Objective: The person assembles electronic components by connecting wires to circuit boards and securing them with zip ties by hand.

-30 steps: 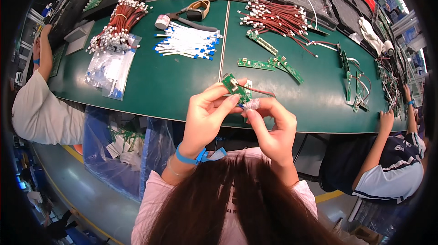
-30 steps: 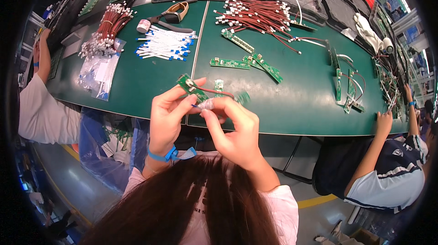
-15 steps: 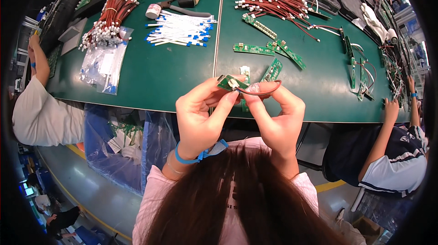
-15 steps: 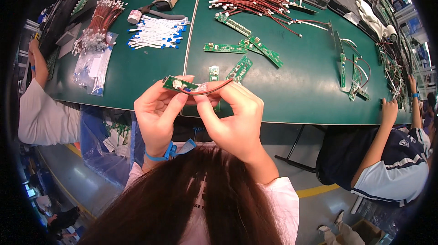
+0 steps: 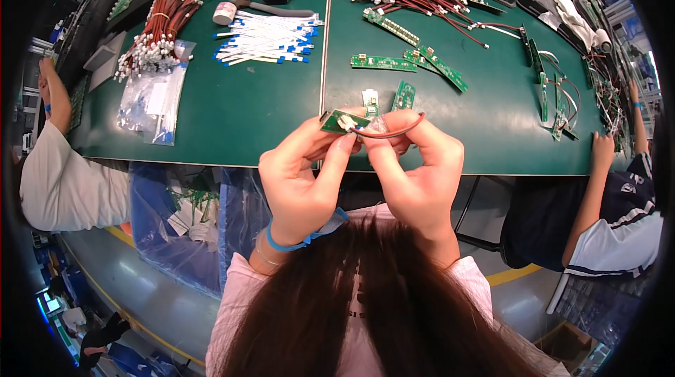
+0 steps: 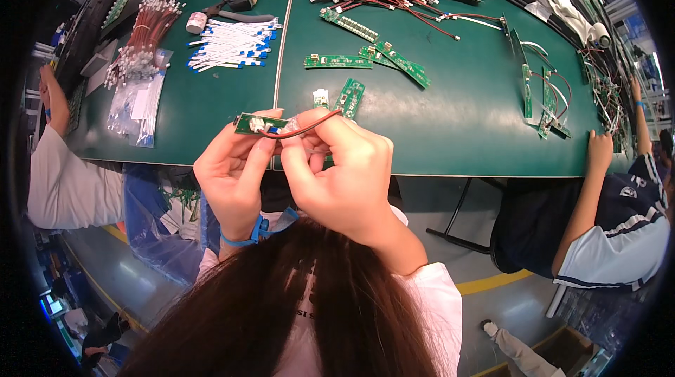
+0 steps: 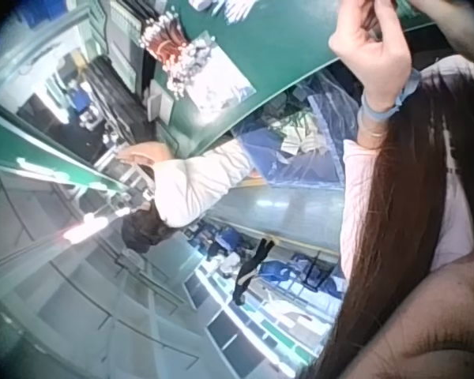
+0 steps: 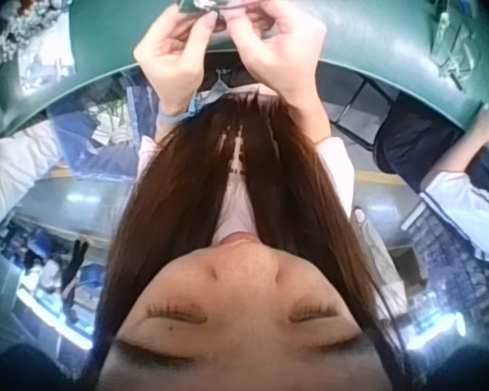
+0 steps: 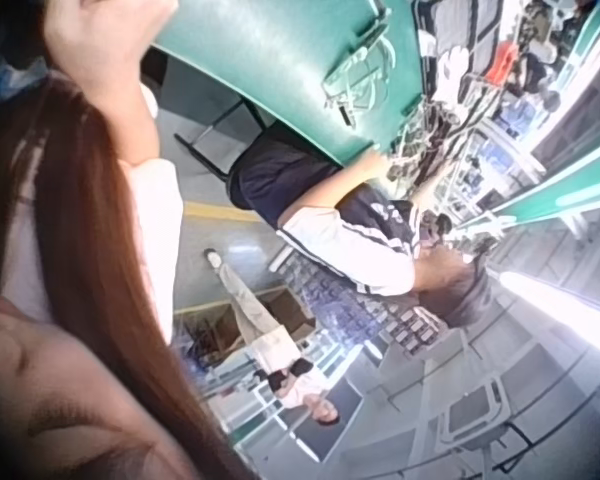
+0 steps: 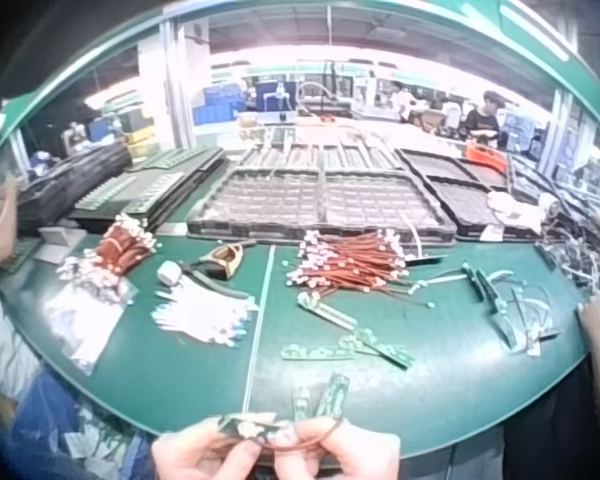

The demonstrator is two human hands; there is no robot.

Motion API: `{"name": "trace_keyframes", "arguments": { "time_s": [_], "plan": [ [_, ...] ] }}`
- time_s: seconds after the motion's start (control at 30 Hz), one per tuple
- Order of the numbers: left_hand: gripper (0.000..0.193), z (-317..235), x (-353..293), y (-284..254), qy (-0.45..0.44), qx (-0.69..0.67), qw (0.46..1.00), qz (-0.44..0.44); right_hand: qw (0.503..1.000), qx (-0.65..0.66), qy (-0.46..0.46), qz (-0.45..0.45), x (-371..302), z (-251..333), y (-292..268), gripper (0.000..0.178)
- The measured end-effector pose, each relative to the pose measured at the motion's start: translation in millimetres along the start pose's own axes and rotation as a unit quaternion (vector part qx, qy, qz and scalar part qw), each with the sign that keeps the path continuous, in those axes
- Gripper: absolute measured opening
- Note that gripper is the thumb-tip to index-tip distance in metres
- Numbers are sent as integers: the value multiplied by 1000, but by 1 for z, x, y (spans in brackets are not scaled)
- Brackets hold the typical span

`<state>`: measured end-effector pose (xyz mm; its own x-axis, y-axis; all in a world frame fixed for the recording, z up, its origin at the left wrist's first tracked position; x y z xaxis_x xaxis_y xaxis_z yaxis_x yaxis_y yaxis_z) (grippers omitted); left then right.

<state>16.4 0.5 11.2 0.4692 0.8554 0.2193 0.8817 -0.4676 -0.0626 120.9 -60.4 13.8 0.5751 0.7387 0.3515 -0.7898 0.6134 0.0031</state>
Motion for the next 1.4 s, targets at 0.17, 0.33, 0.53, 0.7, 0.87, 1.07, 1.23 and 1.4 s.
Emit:
{"name": "trace_keyframes", "arguments": {
  "time_s": [0.17, 0.33, 0.53, 0.7, 0.87, 1.07, 1.23, 1.4],
  "plan": [
    [21, 2, -4, -3, 47, 100, 994, 12, 999, -32, -25, 0, 0, 2, 3, 9],
    [18, 1, -5, -3, 49, 108, 993, -15, 998, -47, -51, 4, -3, 4, 4, 10],
    [15, 2, -2, -6, 58, 82, 994, -33, 998, -31, -54, 4, -3, 4, 5, 10],
    [15, 5, 2, -4, 54, 74, 995, -26, 996, -64, -64, 8, -3, 8, 6, 12],
    [12, 18, 20, 0, -61, -103, 993, 23, 946, -148, -286, -30, -9, 28, -12, 30],
    [14, 19, 23, 26, -86, -113, 984, 108, 954, -232, -185, -43, 3, 16, -52, 21],
    [25, 26, 25, 46, -120, -105, 976, 151, 943, -303, -94, -101, 9, 19, -102, 6],
    [30, 27, 36, 28, 2, 298, 952, 73, 819, -550, 9, -164, 28, 7, -173, 12]
  ]
}}
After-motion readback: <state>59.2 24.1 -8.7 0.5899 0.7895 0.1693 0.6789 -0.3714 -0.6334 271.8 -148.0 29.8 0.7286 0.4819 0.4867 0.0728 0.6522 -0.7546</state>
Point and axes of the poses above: each hand's wrist, its own x-axis towards the middle knuckle, its own y-axis out of the palm, z = x × y, the point moved 4 cm from there along x, towards the middle knuckle, and after that the axes turned 11 degrees about x, right-handed, at the moved point
